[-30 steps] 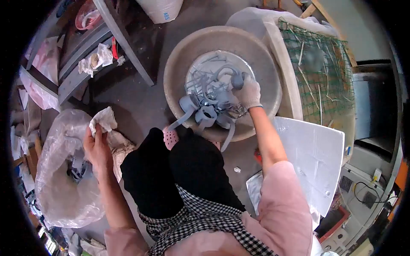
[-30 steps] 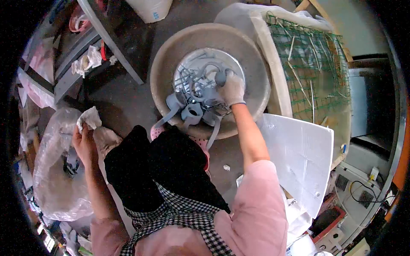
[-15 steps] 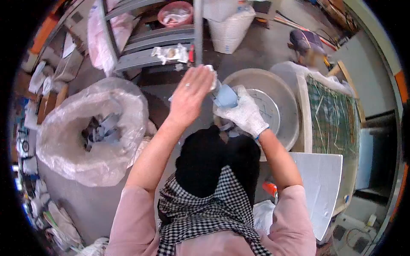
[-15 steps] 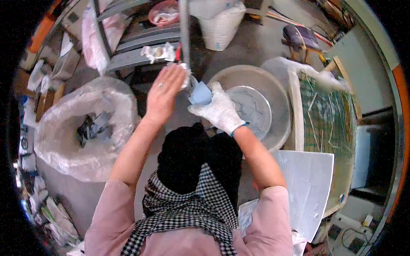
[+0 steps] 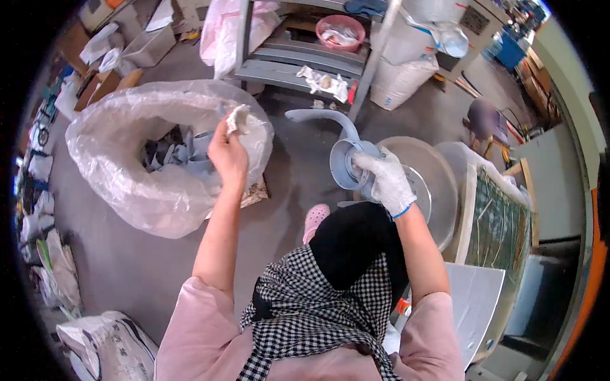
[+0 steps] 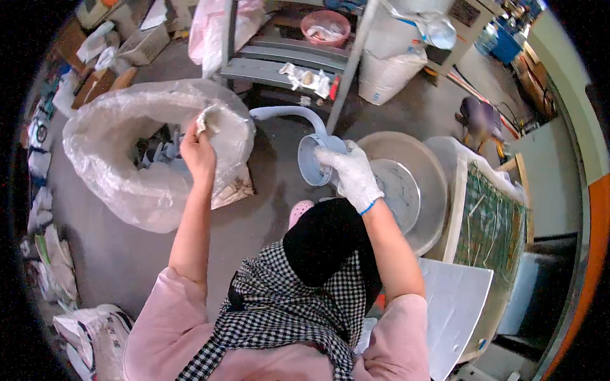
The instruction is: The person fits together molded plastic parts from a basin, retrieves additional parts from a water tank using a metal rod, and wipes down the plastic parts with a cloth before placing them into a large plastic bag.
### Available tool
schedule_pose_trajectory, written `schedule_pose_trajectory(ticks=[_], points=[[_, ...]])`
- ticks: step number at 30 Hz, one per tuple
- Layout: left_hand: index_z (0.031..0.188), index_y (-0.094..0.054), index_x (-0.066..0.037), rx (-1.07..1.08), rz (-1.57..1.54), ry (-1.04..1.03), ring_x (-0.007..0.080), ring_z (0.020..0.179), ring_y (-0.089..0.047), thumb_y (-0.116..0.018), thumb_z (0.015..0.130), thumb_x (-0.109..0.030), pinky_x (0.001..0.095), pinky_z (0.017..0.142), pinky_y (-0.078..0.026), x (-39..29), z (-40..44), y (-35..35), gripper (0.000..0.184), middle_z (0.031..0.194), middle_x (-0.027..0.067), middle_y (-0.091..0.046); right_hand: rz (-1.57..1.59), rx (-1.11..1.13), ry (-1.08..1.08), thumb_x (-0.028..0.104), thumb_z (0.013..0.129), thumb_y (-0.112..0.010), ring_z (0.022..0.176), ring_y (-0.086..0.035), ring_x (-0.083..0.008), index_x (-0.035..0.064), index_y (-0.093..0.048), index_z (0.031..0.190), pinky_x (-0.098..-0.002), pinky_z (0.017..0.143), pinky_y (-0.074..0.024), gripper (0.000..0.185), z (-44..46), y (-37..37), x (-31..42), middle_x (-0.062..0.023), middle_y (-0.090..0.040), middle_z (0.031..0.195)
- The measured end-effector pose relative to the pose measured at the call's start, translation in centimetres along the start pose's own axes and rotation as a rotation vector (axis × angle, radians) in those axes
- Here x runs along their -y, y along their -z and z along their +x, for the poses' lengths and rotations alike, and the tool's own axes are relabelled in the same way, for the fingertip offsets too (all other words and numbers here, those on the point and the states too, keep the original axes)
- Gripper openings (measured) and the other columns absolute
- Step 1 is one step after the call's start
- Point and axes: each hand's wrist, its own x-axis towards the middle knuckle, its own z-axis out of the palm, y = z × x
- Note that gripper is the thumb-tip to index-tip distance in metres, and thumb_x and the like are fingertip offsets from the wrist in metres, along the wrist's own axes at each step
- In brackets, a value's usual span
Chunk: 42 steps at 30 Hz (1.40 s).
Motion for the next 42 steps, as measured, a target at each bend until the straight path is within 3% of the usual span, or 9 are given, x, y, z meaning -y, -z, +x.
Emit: schedule_pose_trajectory(ticks=[5, 7, 14, 19, 22, 32, 35, 38, 42], points=[[0.121, -0.058, -0.002, 0.055, 0.094, -0.242, 0.0264, 0.107, -0.061, -0.048, 0.079, 0.013, 0.0332, 0.093, -0.045, -3.1, -2.0, 0.4, 0.046, 0.115, 0.0149, -0.063, 0.299, 0.112, -0.155, 0.004, 0.081, -0.066, 0.075, -0.065, -0.0162, -0.0045, -0.056, 0.105, -0.0296, 0.07, -0.055, 0.027, -0.7, -2.8, 0.2, -0.0089, -0.065, 0.091], [0.124, -0.055, 0.0, 0.111, 0.305, -0.788, 0.0306, 0.117, -0.054, -0.051, 0.075, 0.009, 0.0407, 0.101, -0.041, -3.5, -1.6, 0.1, 0.05, 0.125, 0.0147, -0.057, 0.322, 0.132, -0.17, 0.004, 0.082, -0.065, 0.075, -0.065, -0.0161, -0.0035, -0.058, 0.104, -0.0291, 0.07, -0.055, 0.025, -0.7, -3.3, -0.3, -0.0083, -0.065, 0.09], [0.123, -0.054, 0.002, 0.343, 0.418, -1.084, 0.0296, 0.126, -0.046, -0.054, 0.076, -0.004, 0.0442, 0.106, -0.036, -1.6, 0.7, -0.2, 0.047, 0.13, 0.0147, -0.052, 0.443, 0.153, -0.292, 0.015, 0.087, -0.062, 0.086, -0.064, -0.0229, 0.0002, -0.058, 0.106, -0.0355, 0.08, -0.0541, 0.024, -1.6, -5.9, -0.5, -0.0108, -0.064, 0.096], [0.124, -0.057, -0.007, 0.115, 0.259, -0.629, 0.0283, 0.116, -0.055, -0.045, 0.075, 0.017, 0.0354, 0.096, -0.046, 0.6, 1.9, 0.1, 0.056, 0.128, 0.0151, -0.055, 0.688, 0.135, -0.407, 0.02, 0.088, -0.061, 0.093, -0.063, -0.0274, 0.0049, -0.055, 0.106, -0.0433, 0.084, -0.0534, 0.024, -1.1, -7.3, -1.8, -0.0126, -0.062, 0.101], [0.123, -0.057, -0.008, 0.024, 0.107, -0.444, 0.0312, 0.115, -0.055, -0.045, 0.077, 0.015, 0.0382, 0.095, -0.047, 0.4, 2.0, 1.6, 0.053, 0.129, 0.0165, -0.053, 0.72, 0.136, -0.367, 0.022, 0.088, -0.06, 0.094, -0.063, -0.0285, 0.0045, -0.055, 0.105, -0.0447, 0.085, -0.0534, 0.025, -1.2, -7.5, -1.5, -0.0134, -0.062, 0.102], [0.12, -0.059, -0.002, 0.253, 0.214, -0.96, 0.0317, 0.112, -0.057, -0.047, 0.08, 0.012, 0.0372, 0.094, -0.047, -2.7, 2.1, 0.1, 0.044, 0.119, 0.0173, -0.06, 0.742, 0.174, -0.488, 0.028, 0.087, -0.055, 0.101, -0.061, -0.0314, -0.0002, -0.056, 0.115, -0.0452, 0.088, -0.0522, 0.039, -0.9, -8.0, -3.3, -0.0176, -0.061, 0.112], [0.118, -0.06, -0.004, 0.125, 0.006, -0.325, 0.0273, 0.107, -0.061, -0.046, 0.079, 0.01, 0.0333, 0.092, -0.047, -1.1, 2.9, -0.4, 0.044, 0.11, 0.0166, -0.064, 0.754, 0.182, -0.519, 0.029, 0.088, -0.053, 0.1, -0.061, -0.0314, -0.0008, -0.055, 0.114, -0.0451, 0.089, -0.0522, 0.04, -1.0, -7.5, -3.8, -0.0177, -0.061, 0.112], [0.115, -0.062, -0.004, 0.187, -0.321, -0.003, 0.0176, 0.098, -0.062, -0.046, 0.082, 0.009, 0.0291, 0.087, -0.047, -2.4, 2.3, 0.5, 0.039, 0.104, 0.0111, -0.067, 0.815, 0.232, -0.497, 0.032, 0.089, -0.05, 0.1, -0.061, -0.0317, -0.0008, -0.055, 0.115, -0.045, 0.089, -0.0519, 0.042, -0.7, -7.5, -4.3, -0.0184, -0.061, 0.112], [0.111, -0.059, -0.001, 0.162, -0.557, 0.102, 0.0108, 0.085, -0.059, -0.048, 0.087, 0.002, 0.025, 0.076, -0.048, -3.2, 0.7, -0.1, 0.026, 0.094, 0.0034, -0.064, 0.773, 0.09, -0.542, 0.032, 0.09, -0.052, 0.096, -0.062, -0.0305, 0.0056, -0.057, 0.108, -0.0454, 0.088, -0.0525, 0.032, -1.1, -8.9, -3.6, -0.0144, -0.063, 0.105]])
